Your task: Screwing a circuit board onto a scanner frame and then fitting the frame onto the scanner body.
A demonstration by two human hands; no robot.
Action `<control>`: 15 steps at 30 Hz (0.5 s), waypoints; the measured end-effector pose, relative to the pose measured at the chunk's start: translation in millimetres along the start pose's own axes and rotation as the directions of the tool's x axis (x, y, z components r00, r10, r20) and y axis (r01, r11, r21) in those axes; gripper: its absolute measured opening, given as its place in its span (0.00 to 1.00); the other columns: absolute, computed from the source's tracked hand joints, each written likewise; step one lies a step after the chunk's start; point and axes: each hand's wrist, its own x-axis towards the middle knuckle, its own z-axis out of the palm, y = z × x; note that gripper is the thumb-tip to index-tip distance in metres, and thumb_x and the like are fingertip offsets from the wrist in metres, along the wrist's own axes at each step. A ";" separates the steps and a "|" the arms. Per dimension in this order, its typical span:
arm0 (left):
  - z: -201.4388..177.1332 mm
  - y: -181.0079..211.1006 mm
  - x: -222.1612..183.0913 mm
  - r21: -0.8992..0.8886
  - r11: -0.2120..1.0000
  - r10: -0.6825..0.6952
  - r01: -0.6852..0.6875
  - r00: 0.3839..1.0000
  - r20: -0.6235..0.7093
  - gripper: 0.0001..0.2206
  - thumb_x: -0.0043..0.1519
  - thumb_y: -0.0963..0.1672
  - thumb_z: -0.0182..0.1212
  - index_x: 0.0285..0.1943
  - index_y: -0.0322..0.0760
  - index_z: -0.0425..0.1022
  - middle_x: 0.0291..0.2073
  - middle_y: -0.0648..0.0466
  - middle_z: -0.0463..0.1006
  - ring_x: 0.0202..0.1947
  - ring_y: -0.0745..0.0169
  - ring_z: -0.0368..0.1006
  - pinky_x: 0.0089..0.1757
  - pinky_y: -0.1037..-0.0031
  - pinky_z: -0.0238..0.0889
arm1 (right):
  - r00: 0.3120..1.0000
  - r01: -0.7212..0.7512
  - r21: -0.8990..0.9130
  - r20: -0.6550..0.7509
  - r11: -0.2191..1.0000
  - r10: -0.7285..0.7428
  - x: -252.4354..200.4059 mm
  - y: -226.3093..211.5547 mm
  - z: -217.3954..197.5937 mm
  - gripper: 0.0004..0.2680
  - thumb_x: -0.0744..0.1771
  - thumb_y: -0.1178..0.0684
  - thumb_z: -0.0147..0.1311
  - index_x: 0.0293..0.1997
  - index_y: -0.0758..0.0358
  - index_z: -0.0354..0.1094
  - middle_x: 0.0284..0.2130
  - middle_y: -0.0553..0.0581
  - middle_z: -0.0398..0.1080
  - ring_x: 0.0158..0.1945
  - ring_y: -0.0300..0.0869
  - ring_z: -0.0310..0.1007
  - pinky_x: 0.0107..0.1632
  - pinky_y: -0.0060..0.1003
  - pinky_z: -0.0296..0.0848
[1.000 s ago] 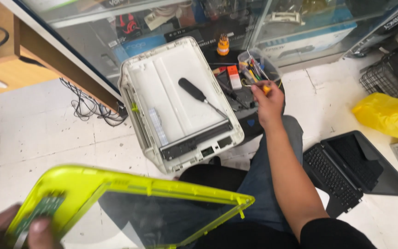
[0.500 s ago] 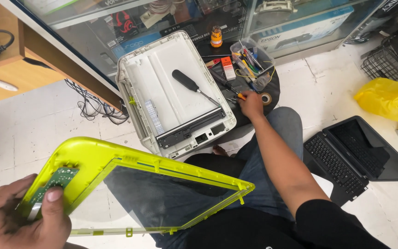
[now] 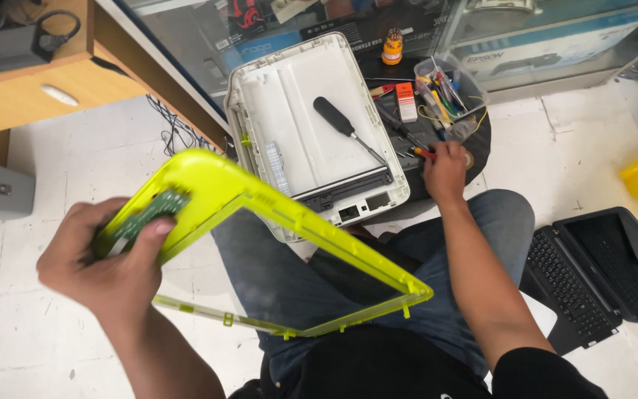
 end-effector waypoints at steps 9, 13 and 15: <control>16.7 -1.9 12.2 -0.102 0.995 0.031 -0.021 0.994 0.101 0.19 0.58 0.44 0.78 0.46 0.22 0.76 0.36 0.40 0.78 0.34 0.58 0.70 0.38 0.72 0.60 | 0.984 0.164 0.429 -0.131 0.888 -0.118 50.9 -139.4 -88.4 0.05 0.70 0.55 0.58 0.44 0.67 0.77 0.39 0.61 0.73 0.45 0.50 0.73 0.48 0.43 0.71; 25.0 9.4 17.9 -0.123 0.989 0.105 -0.085 0.981 0.160 0.18 0.57 0.44 0.78 0.46 0.22 0.77 0.36 0.41 0.79 0.33 0.59 0.71 0.37 0.73 0.61 | 0.935 0.264 -0.172 0.289 0.949 -0.208 74.7 -169.5 -55.5 0.13 0.68 0.42 0.57 0.49 0.60 0.74 0.41 0.58 0.75 0.44 0.55 0.75 0.43 0.51 0.70; 22.7 9.5 16.5 -0.106 0.986 0.147 -0.130 0.974 0.171 0.18 0.58 0.44 0.77 0.47 0.22 0.79 0.35 0.42 0.79 0.31 0.60 0.69 0.35 0.73 0.60 | 0.885 0.218 -0.300 0.462 0.929 -0.058 83.5 -172.9 -46.7 0.14 0.67 0.41 0.56 0.50 0.60 0.72 0.42 0.60 0.75 0.44 0.58 0.77 0.44 0.54 0.72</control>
